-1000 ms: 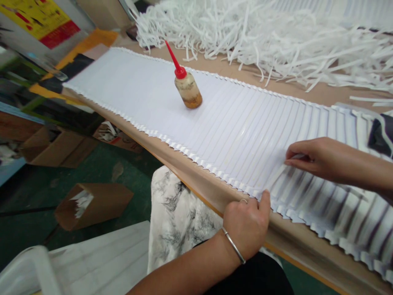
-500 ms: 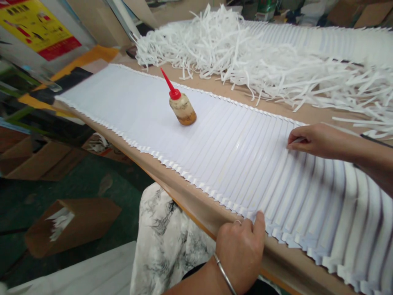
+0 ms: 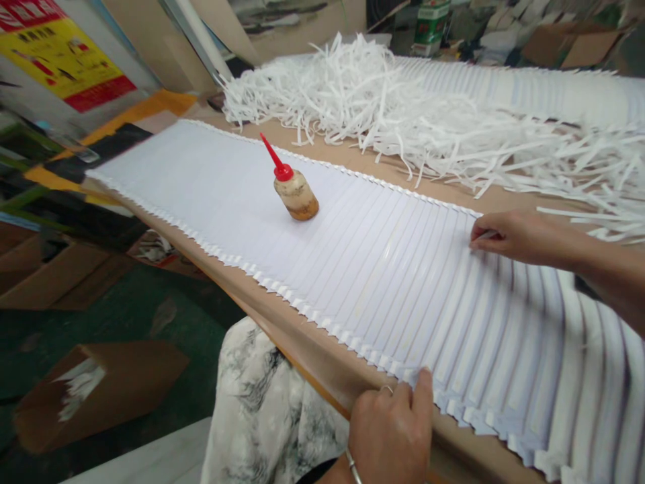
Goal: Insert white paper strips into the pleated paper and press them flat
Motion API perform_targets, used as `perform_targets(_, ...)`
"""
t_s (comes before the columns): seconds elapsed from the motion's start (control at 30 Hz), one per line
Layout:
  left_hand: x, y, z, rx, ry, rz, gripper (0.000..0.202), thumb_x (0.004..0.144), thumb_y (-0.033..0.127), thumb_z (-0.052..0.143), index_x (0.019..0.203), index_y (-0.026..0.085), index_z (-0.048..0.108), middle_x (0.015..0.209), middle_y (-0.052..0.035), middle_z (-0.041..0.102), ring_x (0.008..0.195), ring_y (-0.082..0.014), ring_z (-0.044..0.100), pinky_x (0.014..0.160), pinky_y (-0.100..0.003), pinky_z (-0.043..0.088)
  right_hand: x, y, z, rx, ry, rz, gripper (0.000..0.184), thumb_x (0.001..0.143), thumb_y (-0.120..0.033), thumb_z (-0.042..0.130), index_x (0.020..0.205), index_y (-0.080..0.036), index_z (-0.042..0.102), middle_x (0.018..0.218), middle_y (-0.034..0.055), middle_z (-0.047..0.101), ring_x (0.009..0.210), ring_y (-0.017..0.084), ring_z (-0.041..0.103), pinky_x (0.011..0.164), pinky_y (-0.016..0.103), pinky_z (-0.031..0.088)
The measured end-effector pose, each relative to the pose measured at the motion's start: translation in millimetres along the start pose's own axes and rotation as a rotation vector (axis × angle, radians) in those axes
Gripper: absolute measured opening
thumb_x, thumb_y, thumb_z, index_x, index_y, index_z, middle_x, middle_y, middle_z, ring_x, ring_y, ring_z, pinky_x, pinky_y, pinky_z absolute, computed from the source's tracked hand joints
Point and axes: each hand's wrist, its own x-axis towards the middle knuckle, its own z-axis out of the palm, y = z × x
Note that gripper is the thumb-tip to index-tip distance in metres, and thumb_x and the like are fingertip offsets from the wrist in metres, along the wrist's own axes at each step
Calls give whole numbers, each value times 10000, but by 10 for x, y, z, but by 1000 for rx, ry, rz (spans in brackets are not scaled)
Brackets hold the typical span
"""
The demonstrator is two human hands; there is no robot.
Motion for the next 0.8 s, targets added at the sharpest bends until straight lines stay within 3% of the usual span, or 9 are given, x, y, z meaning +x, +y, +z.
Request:
perform_targets(0.17,-48,-44,106,31,45,28,456,812,161,757,1258,152,663,637,48,619,452,-189,612,357,-366,405,171,260,-164,-7,102,70,232,943,-343,577,956,-172,734,914,111,781,836,220,678,780,344,454)
perform_targets(0.3,-59,-61,169,40,126,31,447,775,146,745,1217,161,676,614,52,606,421,-180,589,341,-372,364,262,356,-114,6,130,80,238,939,-368,583,930,-177,725,893,105,777,810,210,669,758,335,444)
perform_targets(0.5,-70,-83,211,50,139,29,381,794,133,725,1171,177,690,596,55,604,412,-173,588,328,-367,339,363,378,10,12,168,71,256,905,-412,581,887,-197,718,821,63,753,762,193,653,724,314,438)
perform_targets(0.8,-130,-130,276,104,73,79,344,872,179,684,1216,179,676,607,18,583,448,-134,571,382,-241,336,438,289,-109,-154,110,165,218,830,-374,588,846,-214,735,861,62,761,786,220,665,696,324,420)
